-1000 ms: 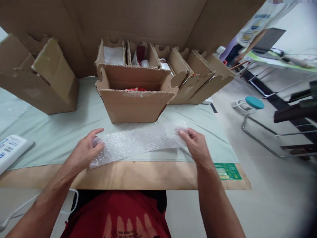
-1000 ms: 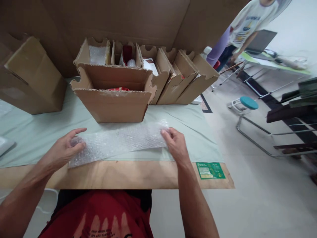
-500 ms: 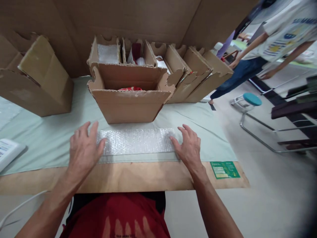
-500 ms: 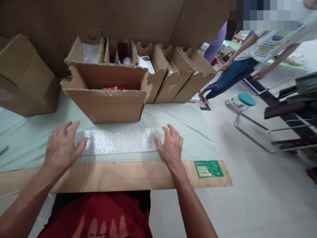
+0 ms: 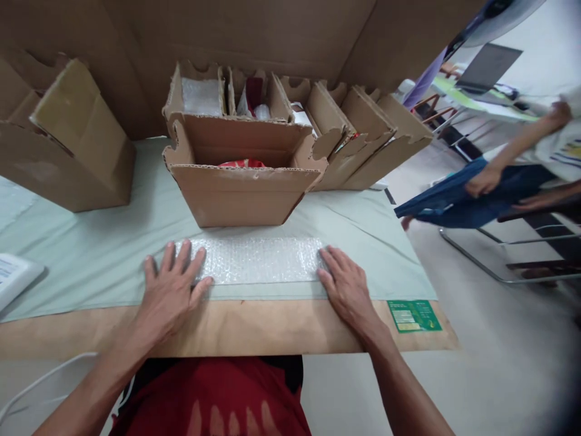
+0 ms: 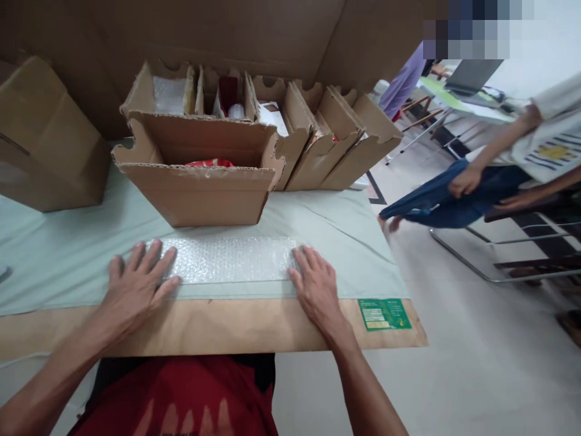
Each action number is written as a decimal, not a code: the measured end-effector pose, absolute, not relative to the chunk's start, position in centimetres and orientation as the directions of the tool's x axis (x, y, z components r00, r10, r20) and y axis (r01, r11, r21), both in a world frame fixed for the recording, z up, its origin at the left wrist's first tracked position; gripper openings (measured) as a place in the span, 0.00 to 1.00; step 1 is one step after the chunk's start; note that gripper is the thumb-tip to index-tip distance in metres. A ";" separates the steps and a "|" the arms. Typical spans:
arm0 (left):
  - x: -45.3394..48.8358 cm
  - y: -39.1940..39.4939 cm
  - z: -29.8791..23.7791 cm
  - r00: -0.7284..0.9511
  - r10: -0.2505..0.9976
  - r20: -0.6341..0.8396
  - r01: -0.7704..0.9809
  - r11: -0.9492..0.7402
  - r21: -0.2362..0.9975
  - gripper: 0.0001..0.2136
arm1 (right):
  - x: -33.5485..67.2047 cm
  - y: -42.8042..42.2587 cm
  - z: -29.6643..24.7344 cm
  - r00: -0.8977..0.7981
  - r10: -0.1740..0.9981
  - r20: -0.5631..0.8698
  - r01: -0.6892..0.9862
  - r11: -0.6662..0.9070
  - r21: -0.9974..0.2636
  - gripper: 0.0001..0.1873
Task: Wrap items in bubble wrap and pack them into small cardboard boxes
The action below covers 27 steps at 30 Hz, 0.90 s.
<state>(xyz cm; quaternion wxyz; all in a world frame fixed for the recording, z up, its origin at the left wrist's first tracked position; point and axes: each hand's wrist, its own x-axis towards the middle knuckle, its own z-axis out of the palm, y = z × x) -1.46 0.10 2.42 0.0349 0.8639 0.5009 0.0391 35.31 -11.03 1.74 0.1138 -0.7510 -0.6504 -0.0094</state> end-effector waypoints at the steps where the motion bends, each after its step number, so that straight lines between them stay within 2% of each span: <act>1: -1.9 0.0 2.6 0.469 0.881 0.055 0.876 -0.473 0.095 0.28 | 36.2 -11.8 1.7 0.194 0.960 0.201 0.974 -0.164 -0.156 0.24; 3: -1.9 -0.4 2.8 0.454 0.885 0.100 0.881 -0.463 0.096 0.29 | 36.9 -13.0 2.0 0.224 0.931 0.287 0.969 -0.181 -0.169 0.22; 6: -0.7 -1.1 2.8 0.531 0.830 0.169 0.826 -0.552 0.112 0.26 | 36.3 -13.0 2.6 0.207 0.910 0.359 0.969 -0.141 -0.203 0.19; 9: 0.7 -1.6 2.4 0.627 0.759 0.175 0.749 -0.649 0.135 0.23 | 35.3 -11.3 2.7 0.268 0.908 0.322 0.956 -0.211 -0.202 0.19; 12: 1.1 -1.7 2.0 0.663 0.736 0.134 0.722 -0.677 0.141 0.22 | 34.9 -9.4 2.3 0.360 0.897 0.255 0.926 -0.310 -0.216 0.17; 14: 0.7 -1.5 1.9 0.665 0.735 0.130 0.721 -0.678 0.144 0.22 | 34.6 -8.7 2.2 0.376 0.897 0.232 0.906 -0.303 -0.297 0.14; 16: 0.1 -1.3 1.9 0.661 0.736 0.145 0.721 -0.677 0.149 0.21 | 34.2 -8.6 2.6 0.383 0.901 0.205 0.854 -0.261 -0.450 0.12; 18: -0.7 -1.2 1.9 0.647 0.742 0.174 0.727 -0.670 0.152 0.20 | 33.4 -9.2 3.3 0.408 0.906 0.113 0.713 -0.239 -0.659 0.13; 21: -1.9 -1.1 2.0 0.628 0.748 0.214 0.739 -0.659 0.140 0.18 | 31.6 -11.0 4.6 0.400 0.908 -0.124 0.307 -0.261 -0.915 0.15; 24: -3.1 -0.8 2.3 0.614 0.756 0.227 0.756 -0.646 0.105 0.18 | 29.3 -13.0 5.2 0.269 0.915 -0.300 -0.074 -0.291 -0.954 0.17; 27: -4.0 0.2 3.0 0.571 0.793 0.213 0.799 -0.596 0.076 0.19 | 26.5 -14.9 5.1 0.095 0.910 -0.403 -0.245 -0.371 -0.896 0.21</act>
